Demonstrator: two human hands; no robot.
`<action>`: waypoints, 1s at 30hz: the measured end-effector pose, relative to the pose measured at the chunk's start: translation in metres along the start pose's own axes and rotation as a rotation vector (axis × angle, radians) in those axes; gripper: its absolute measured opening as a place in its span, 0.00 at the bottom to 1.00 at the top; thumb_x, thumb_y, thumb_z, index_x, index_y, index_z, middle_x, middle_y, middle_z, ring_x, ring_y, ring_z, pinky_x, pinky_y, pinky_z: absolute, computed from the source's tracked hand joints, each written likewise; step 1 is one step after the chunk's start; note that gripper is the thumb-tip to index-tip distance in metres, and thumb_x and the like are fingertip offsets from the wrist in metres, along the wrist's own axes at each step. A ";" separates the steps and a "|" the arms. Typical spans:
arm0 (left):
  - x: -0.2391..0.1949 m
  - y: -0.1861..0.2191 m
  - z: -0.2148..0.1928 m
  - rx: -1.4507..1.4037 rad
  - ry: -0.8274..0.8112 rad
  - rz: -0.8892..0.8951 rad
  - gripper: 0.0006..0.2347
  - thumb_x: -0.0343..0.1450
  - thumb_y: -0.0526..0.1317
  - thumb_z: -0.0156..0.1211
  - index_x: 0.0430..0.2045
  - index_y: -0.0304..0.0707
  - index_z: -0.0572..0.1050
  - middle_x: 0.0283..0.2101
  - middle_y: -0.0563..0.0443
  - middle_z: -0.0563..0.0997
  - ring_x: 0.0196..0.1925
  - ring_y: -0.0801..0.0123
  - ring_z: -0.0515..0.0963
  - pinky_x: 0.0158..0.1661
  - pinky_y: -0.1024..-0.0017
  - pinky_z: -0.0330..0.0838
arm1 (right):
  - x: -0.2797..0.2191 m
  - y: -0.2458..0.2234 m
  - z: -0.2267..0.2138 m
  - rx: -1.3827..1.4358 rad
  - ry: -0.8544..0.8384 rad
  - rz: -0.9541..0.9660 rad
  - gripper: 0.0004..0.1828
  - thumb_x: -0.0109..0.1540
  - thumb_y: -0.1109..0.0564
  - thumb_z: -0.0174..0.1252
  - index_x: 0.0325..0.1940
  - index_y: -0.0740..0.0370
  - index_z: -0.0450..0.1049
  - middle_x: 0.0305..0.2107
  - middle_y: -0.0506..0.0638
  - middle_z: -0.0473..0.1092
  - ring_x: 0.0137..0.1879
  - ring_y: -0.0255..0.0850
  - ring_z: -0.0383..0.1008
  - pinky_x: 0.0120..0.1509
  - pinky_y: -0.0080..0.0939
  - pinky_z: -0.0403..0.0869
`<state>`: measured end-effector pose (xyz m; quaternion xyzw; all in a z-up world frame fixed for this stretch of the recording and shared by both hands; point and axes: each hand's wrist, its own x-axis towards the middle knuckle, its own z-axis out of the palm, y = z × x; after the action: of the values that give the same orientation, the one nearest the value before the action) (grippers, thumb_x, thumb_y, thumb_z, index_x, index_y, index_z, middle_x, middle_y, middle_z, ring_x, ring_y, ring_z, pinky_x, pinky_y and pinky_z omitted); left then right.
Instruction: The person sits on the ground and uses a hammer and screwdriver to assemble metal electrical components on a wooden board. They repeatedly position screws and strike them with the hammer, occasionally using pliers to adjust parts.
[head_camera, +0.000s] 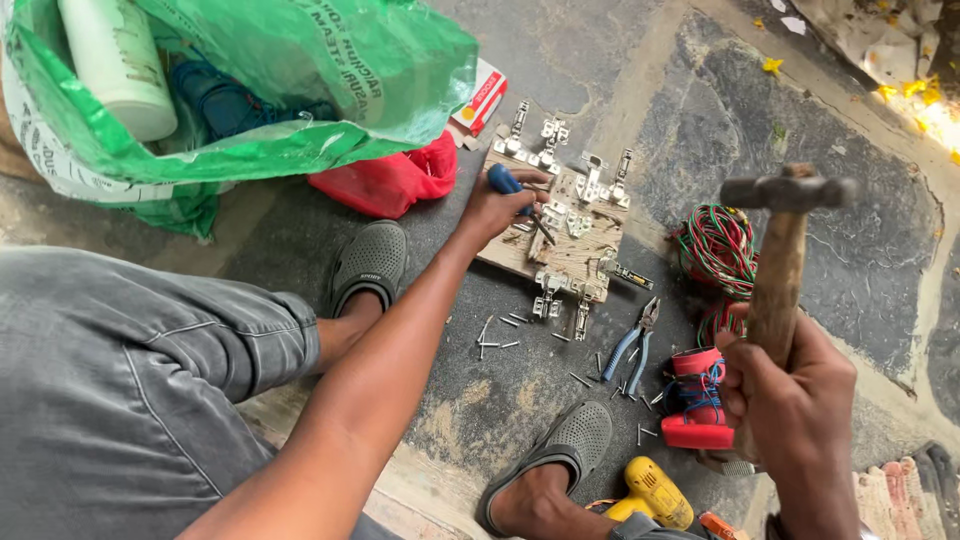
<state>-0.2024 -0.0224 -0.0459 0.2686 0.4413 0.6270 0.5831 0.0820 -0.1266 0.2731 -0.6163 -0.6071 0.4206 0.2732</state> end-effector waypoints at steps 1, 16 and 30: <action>0.001 0.006 0.005 0.052 0.003 0.039 0.14 0.66 0.31 0.61 0.46 0.39 0.83 0.37 0.50 0.87 0.35 0.75 0.83 0.33 0.77 0.77 | 0.002 0.001 -0.001 0.058 -0.007 -0.020 0.12 0.62 0.67 0.56 0.51 0.68 0.72 0.21 0.48 0.65 0.20 0.32 0.62 0.21 0.34 0.62; -0.024 0.034 0.032 0.639 -0.051 0.182 0.10 0.65 0.38 0.66 0.39 0.50 0.85 0.32 0.56 0.88 0.37 0.79 0.87 0.43 0.76 0.80 | -0.004 -0.008 -0.004 0.111 0.028 0.008 0.11 0.62 0.66 0.58 0.49 0.68 0.71 0.20 0.48 0.64 0.18 0.33 0.61 0.17 0.35 0.60; -0.029 0.039 0.039 0.704 -0.121 0.168 0.10 0.65 0.38 0.64 0.37 0.54 0.85 0.35 0.56 0.88 0.40 0.78 0.87 0.48 0.73 0.82 | -0.007 -0.013 -0.001 0.070 0.017 -0.015 0.12 0.62 0.67 0.57 0.50 0.70 0.72 0.21 0.49 0.65 0.18 0.32 0.61 0.19 0.35 0.63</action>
<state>-0.1830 -0.0386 0.0111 0.5249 0.5711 0.4653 0.4264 0.0773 -0.1314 0.2857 -0.6053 -0.5944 0.4344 0.3027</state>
